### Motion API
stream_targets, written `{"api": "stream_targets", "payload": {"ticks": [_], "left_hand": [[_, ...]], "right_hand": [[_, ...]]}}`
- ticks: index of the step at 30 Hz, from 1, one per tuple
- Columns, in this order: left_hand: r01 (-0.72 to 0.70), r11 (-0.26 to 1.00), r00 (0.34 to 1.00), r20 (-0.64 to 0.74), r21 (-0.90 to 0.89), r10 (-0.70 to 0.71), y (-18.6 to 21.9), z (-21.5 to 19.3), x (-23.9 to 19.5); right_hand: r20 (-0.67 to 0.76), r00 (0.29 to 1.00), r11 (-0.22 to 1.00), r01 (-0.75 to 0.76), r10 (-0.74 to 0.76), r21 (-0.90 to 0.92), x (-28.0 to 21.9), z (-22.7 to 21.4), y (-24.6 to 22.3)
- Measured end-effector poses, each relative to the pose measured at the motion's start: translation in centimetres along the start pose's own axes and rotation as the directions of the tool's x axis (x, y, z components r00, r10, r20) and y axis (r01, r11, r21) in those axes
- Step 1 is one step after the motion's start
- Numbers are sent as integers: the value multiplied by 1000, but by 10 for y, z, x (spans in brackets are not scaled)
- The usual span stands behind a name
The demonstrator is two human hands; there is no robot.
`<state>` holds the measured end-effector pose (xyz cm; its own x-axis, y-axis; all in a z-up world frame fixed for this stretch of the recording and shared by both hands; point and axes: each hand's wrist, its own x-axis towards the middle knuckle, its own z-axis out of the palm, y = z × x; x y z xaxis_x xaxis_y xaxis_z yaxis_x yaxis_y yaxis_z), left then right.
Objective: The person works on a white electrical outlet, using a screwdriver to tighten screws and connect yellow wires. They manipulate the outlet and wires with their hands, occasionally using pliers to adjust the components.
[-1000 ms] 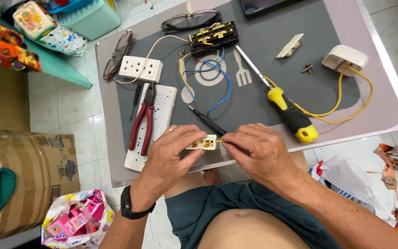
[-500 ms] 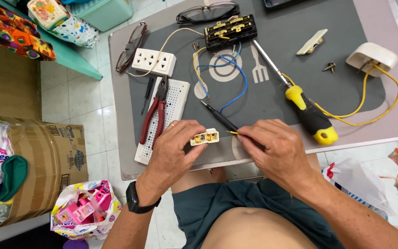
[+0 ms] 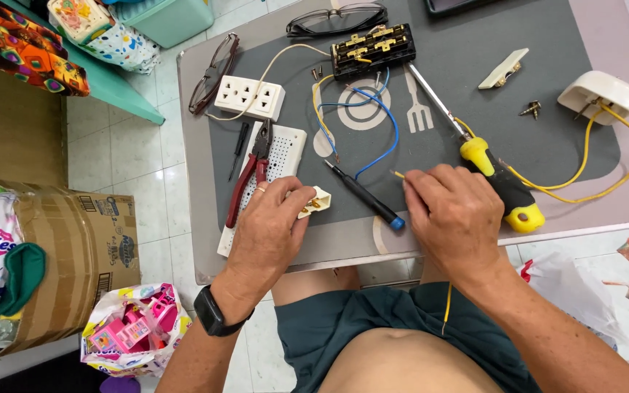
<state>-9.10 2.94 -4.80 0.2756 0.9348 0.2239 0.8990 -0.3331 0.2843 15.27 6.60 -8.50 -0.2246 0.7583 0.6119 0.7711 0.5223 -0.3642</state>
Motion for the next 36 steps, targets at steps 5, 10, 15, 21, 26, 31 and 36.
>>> {"api": "stream_targets", "payload": {"ticks": [5, 10, 15, 21, 26, 31, 36], "left_hand": [[-153, 964, 987, -18, 217, 161, -1, 5, 4], [-222, 908, 968, -29, 356, 248, 2, -4, 9], [-205, 883, 968, -48, 422, 247, -12, 3, 0], [364, 873, 919, -29, -324, -394, 24, -34, -4], [420, 776, 896, 79, -471, -437, 28, 3, -25], [280, 908, 959, 51, -313, -279, 24, 1, -28], [231, 935, 971, 124, -269, -204, 20, 4, -28]], "right_hand": [[87, 996, 997, -20, 27, -78, 7, 5, 0], [94, 994, 998, -58, 59, -16, 8, 6, 4], [83, 996, 999, -22, 25, -42, 9, 7, 2], [29, 999, 996, -28, 26, 82, 3, 7, 8], [83, 996, 942, -69, 44, 328, -1, -6, 1], [124, 992, 901, -75, 24, 427, -3, -20, -9], [154, 987, 889, -104, 38, 446, -14, -22, -14]]}}
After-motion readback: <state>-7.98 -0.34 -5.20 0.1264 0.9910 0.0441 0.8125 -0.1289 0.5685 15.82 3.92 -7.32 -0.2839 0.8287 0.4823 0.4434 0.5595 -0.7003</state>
